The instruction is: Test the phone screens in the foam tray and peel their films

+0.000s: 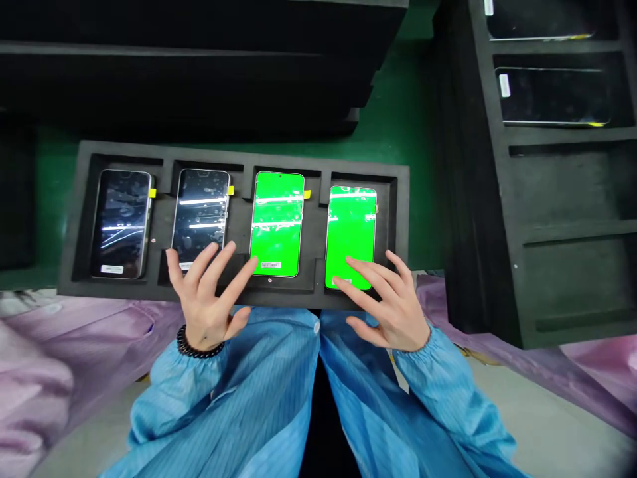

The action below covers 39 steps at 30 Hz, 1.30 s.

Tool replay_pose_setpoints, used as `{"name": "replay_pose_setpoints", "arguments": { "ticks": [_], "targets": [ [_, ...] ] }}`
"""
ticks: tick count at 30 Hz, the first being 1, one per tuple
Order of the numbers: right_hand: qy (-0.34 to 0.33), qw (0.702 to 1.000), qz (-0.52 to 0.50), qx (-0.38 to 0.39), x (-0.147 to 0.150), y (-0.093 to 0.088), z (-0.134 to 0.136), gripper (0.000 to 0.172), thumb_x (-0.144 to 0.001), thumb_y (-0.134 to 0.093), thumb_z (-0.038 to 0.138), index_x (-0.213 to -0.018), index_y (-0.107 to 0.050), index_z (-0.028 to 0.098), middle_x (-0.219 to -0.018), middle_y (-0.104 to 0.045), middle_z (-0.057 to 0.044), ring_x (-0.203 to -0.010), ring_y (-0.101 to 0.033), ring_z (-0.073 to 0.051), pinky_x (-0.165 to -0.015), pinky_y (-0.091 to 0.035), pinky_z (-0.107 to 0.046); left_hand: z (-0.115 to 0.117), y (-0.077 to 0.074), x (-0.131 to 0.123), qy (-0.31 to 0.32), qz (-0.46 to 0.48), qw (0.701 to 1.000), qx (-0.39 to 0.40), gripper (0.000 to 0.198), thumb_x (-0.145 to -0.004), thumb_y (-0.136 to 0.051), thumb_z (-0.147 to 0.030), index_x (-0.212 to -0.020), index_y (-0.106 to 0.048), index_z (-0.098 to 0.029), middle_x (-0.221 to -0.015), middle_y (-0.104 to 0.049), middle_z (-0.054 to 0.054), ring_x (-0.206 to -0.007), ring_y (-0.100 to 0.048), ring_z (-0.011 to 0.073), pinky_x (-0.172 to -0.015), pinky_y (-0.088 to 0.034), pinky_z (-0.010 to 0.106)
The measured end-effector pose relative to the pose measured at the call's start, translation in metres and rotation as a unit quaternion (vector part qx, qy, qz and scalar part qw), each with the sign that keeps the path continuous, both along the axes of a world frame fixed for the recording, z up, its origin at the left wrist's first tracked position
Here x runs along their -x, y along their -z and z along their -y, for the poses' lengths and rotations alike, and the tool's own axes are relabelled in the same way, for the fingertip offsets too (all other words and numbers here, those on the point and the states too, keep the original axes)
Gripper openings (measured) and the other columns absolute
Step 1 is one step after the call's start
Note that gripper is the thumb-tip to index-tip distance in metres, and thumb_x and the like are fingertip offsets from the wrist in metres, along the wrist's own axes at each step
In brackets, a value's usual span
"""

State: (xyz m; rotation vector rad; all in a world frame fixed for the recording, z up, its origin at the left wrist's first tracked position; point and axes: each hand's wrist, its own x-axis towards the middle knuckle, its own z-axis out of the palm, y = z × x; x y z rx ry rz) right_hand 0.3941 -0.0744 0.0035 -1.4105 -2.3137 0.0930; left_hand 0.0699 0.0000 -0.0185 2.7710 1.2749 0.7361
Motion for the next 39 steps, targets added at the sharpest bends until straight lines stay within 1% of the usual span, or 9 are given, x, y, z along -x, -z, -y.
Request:
{"name": "replay_pose_setpoints", "arguments": {
  "ticks": [7,10,14,18,20,24,29,33,39],
  "targets": [
    [0.008,1.000,-0.003,0.030,-0.0012,0.0021,0.0032,0.053,-0.100,-0.042,0.057,-0.145,-0.057,0.034,-0.149,-0.062,-0.005,-0.122,-0.062,-0.027,-0.121,-0.033,-0.058,0.0010,-0.0019,-0.0002,-0.059,-0.053,0.996,0.039,0.073,-0.098,-0.014,-0.069,-0.130,-0.071,-0.036,-0.146,-0.062,0.006,-0.145,-0.047,0.0323,-0.129,-0.012,0.068],
    [0.004,0.999,-0.007,0.043,-0.0023,0.0031,0.0044,0.056,-0.100,-0.042,0.060,-0.148,-0.054,0.034,-0.151,-0.060,-0.005,-0.124,-0.062,-0.029,-0.121,-0.033,-0.059,0.0012,-0.0037,-0.0005,-0.029,-0.049,0.997,0.049,0.064,-0.099,-0.020,-0.065,-0.133,-0.068,-0.038,-0.150,-0.058,0.004,-0.148,-0.044,0.0322,-0.129,-0.010,0.068],
    [0.008,0.999,-0.010,0.032,-0.0027,0.0019,0.0034,0.058,-0.102,-0.037,0.060,-0.152,-0.049,0.033,-0.152,-0.058,-0.007,-0.125,-0.062,-0.028,-0.121,-0.034,-0.058,-0.0002,-0.0059,-0.0016,-0.001,0.009,0.999,0.033,0.060,-0.101,-0.032,-0.054,-0.154,-0.046,-0.032,-0.159,-0.049,0.008,-0.147,-0.044,0.0344,-0.128,-0.013,0.071],
    [-0.007,0.999,0.016,0.029,-0.0023,0.0005,0.0022,0.057,-0.104,-0.033,0.058,-0.144,-0.057,0.026,-0.150,-0.060,-0.011,-0.127,-0.060,-0.027,-0.121,-0.032,-0.056,-0.0006,-0.0049,-0.0021,0.006,-0.016,0.999,0.044,0.054,-0.100,-0.034,-0.057,-0.146,-0.056,-0.038,-0.156,-0.052,0.003,-0.145,-0.045,0.0349,-0.128,-0.010,0.068],
    [-0.002,1.000,0.005,0.028,-0.0024,0.0009,0.0022,0.059,-0.104,-0.033,0.058,-0.149,-0.052,0.026,-0.150,-0.060,-0.012,-0.127,-0.061,-0.028,-0.120,-0.034,-0.057,0.0001,-0.0036,-0.0018,-0.001,-0.012,0.999,0.040,0.057,-0.100,-0.031,-0.059,-0.146,-0.056,-0.038,-0.154,-0.054,0.004,-0.145,-0.046,0.0340,-0.129,-0.010,0.067],
    [0.003,0.999,-0.031,0.011,-0.0032,0.0023,0.0023,0.064,-0.103,-0.037,0.058,-0.159,-0.036,0.028,-0.153,-0.057,-0.012,-0.127,-0.061,-0.027,-0.117,-0.039,-0.057,0.0010,-0.0030,-0.0022,-0.026,0.019,0.999,0.032,0.061,-0.101,-0.028,-0.059,-0.145,-0.057,-0.028,-0.154,-0.053,0.009,-0.145,-0.045,0.0327,-0.128,-0.018,0.065],
    [-0.010,0.999,0.006,0.030,-0.0032,0.0013,0.0017,0.057,-0.104,-0.035,0.056,-0.151,-0.050,0.026,-0.150,-0.060,-0.013,-0.125,-0.061,-0.029,-0.118,-0.036,-0.057,-0.0001,-0.0040,-0.0025,-0.001,-0.035,0.999,0.013,0.057,-0.102,-0.028,-0.057,-0.139,-0.063,-0.032,-0.152,-0.055,0.007,-0.146,-0.044,0.0330,-0.129,-0.013,0.066],
    [-0.004,0.999,-0.045,0.001,-0.0024,0.0025,0.0012,0.065,-0.105,-0.036,0.053,-0.162,-0.033,0.022,-0.148,-0.059,-0.018,-0.122,-0.063,-0.030,-0.117,-0.037,-0.059,-0.0008,-0.0007,0.0002,-0.018,0.027,0.999,0.007,0.064,-0.101,-0.026,-0.062,-0.143,-0.060,-0.028,-0.151,-0.055,0.009,-0.146,-0.045,0.0335,-0.129,-0.019,0.063],
    [0.000,0.998,-0.054,-0.008,-0.0002,0.0060,0.0006,0.076,-0.104,-0.039,0.055,-0.167,-0.016,0.019,-0.143,-0.063,-0.018,-0.126,-0.061,-0.028,-0.118,-0.037,-0.057,-0.0030,0.0002,-0.0036,0.023,0.066,0.997,-0.016,0.061,-0.103,-0.032,-0.054,-0.156,-0.043,-0.028,-0.158,-0.048,0.012,-0.149,-0.040,0.0326,-0.130,-0.017,0.063]
  ]
}}
